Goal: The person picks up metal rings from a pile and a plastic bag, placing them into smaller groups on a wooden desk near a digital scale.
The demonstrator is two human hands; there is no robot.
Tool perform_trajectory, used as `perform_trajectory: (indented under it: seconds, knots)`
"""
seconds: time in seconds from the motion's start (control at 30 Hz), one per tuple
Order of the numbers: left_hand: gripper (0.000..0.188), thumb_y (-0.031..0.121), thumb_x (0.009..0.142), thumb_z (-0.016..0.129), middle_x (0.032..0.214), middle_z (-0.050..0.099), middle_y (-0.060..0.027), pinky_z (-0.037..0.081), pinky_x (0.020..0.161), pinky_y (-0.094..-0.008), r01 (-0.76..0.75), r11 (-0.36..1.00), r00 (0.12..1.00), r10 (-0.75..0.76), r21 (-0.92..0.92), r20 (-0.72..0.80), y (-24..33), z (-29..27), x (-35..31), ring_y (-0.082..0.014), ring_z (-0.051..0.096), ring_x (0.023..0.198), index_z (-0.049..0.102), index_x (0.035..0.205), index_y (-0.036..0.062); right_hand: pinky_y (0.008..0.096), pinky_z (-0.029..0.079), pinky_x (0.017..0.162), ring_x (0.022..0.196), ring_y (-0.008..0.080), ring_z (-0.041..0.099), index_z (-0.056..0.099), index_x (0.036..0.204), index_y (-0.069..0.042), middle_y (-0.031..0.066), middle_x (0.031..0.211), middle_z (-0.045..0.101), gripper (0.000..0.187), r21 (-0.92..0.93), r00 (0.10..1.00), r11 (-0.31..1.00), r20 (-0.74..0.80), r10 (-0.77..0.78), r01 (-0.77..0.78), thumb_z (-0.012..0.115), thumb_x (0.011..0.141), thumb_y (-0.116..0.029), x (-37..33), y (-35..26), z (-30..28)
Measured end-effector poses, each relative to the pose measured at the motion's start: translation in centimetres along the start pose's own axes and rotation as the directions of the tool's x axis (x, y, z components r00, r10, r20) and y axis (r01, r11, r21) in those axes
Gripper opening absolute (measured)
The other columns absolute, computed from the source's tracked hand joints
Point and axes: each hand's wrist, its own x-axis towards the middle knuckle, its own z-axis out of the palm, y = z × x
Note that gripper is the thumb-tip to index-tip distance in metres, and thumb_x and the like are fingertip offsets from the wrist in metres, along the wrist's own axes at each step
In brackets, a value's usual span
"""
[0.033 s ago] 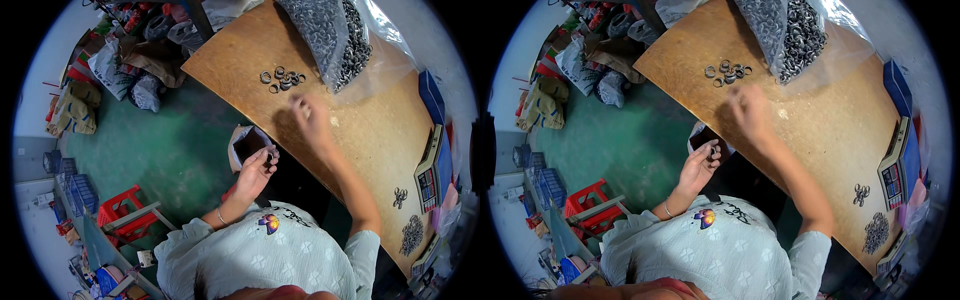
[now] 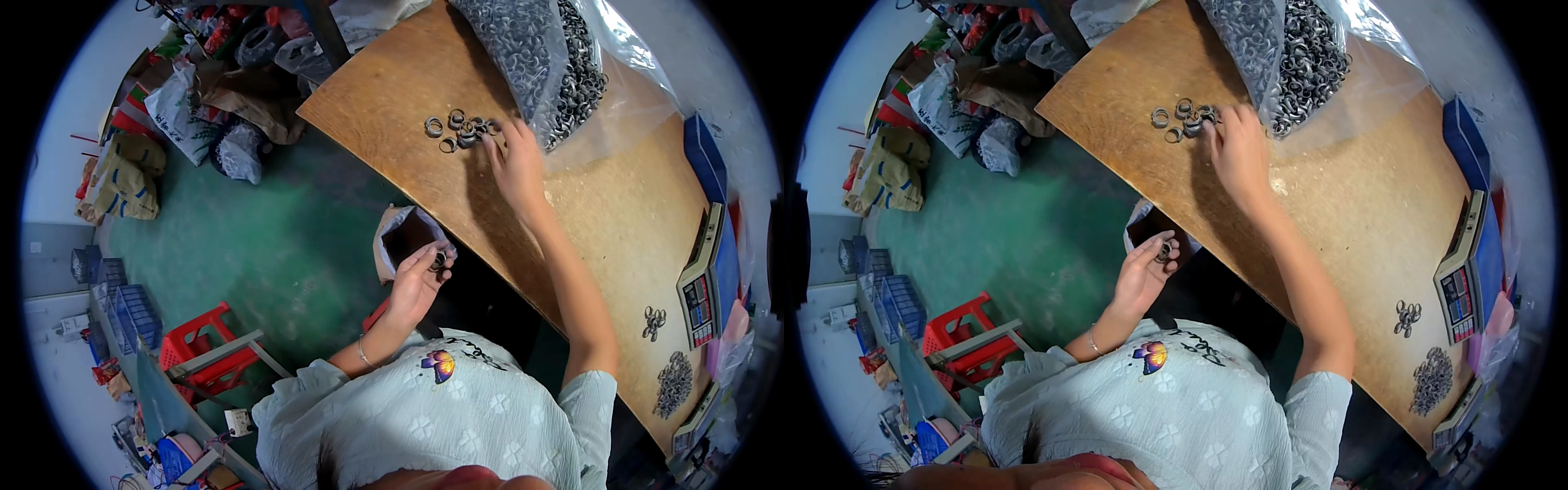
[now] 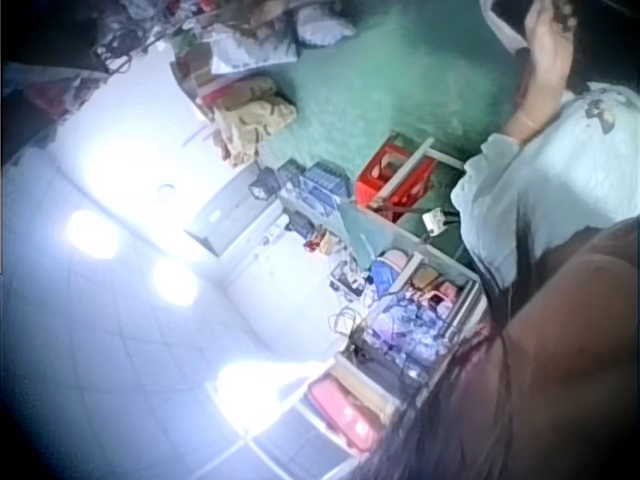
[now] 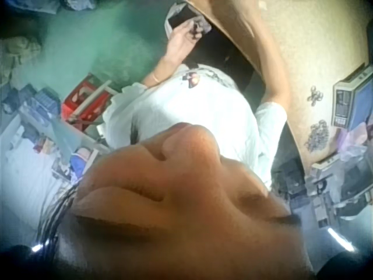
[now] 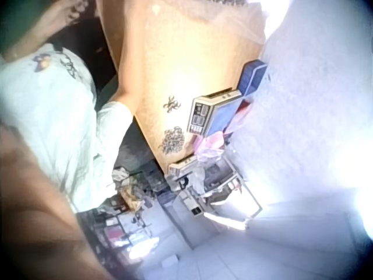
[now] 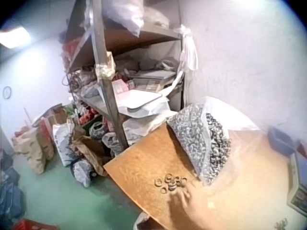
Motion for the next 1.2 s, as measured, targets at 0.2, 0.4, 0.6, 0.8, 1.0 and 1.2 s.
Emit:
perform_trajectory:
  seconds: [0.2,0.4,0.6,0.8,1.0,1.2]
  knots:
    - [0.031,0.004,0.092,0.033,0.108,0.055,-0.0158,0.047,0.09,-0.0395,-0.119,0.993,0.752,0.103,0.019,-0.651,-3.4,-8.4,6.3,-0.0281,0.055,0.098,0.048,0.117,-0.0034,0.0389,0.044,0.067,0.076,0.0308,0.055,0.059,0.08,-0.001,0.0135,0.078,0.055,0.012,-0.019,1.0,1.0,0.022,0.02,-0.019,0.065,0.078,-0.011,-0.1,2.2,2.3]
    - [0.028,0.013,0.094,0.035,0.11,0.056,-0.0113,0.045,0.089,-0.0387,0.0,1.0,0.894,0.002,0.004,-0.448,-2.4,-6.7,3.9,-0.0242,0.055,0.098,0.05,0.115,0.0003,0.0388,0.044,0.061,0.071,0.0299,0.054,0.058,0.075,-0.001,0.0132,0.074,0.053,0.011,0.243,0.963,0.97,0.264,-0.05,-0.016,0.066,0.074,-0.008,-4.5,-2.5,-3.0]
    - [0.021,0.012,0.092,0.046,0.092,0.055,-0.0051,0.044,0.068,-0.0253,0.197,0.972,0.97,-0.212,-0.129,-0.121,1.5,4.2,-0.7,-0.0124,0.052,0.077,0.053,0.109,0.0008,0.0368,0.045,0.069,0.079,0.0298,0.054,0.058,0.08,-0.003,0.0111,0.08,0.055,0.011,0.431,0.821,0.896,0.471,-0.322,0.104,0.065,0.072,-0.004,-6.1,-4.7,-3.7]
    - [0.025,0.002,0.09,0.047,0.089,0.052,-0.0053,0.039,0.059,-0.0204,0.231,0.962,0.973,-0.228,-0.142,0.042,0.2,3.3,-0.3,-0.0089,0.044,0.068,0.05,0.114,-0.0035,0.0368,0.044,0.071,0.084,0.0318,0.053,0.059,0.088,-0.001,0.0125,0.089,0.056,0.01,0.023,0.993,0.994,0.035,-0.111,0.11,0.06,0.078,-0.002,-0.3,1.6,1.7]
    - [0.025,0.007,0.091,0.047,0.094,0.056,-0.0065,0.044,0.07,-0.0232,0.172,0.983,0.985,-0.173,-0.068,-0.014,0.5,3.4,-0.8,-0.0114,0.053,0.079,0.05,0.113,-0.0019,0.0393,0.044,0.072,0.084,0.0325,0.053,0.059,0.083,-0.001,0.0141,0.086,0.054,0.009,0.113,0.995,0.993,0.08,-0.055,0.045,0.063,0.075,-0.003,-1.9,0.4,0.0]
    - [0.021,0.016,0.093,0.049,0.087,0.056,-0.0045,0.042,0.063,-0.0225,0.173,0.97,0.977,-0.191,-0.17,-0.096,1.7,5.5,-0.8,-0.0109,0.052,0.074,0.052,0.107,-0.0002,0.0367,0.044,0.074,0.084,0.0301,0.053,0.059,0.082,-0.001,0.0122,0.087,0.054,0.011,0.399,0.743,0.91,0.576,-0.342,0.11,0.065,0.075,-0.006,-6.7,-5.1,-4.6]
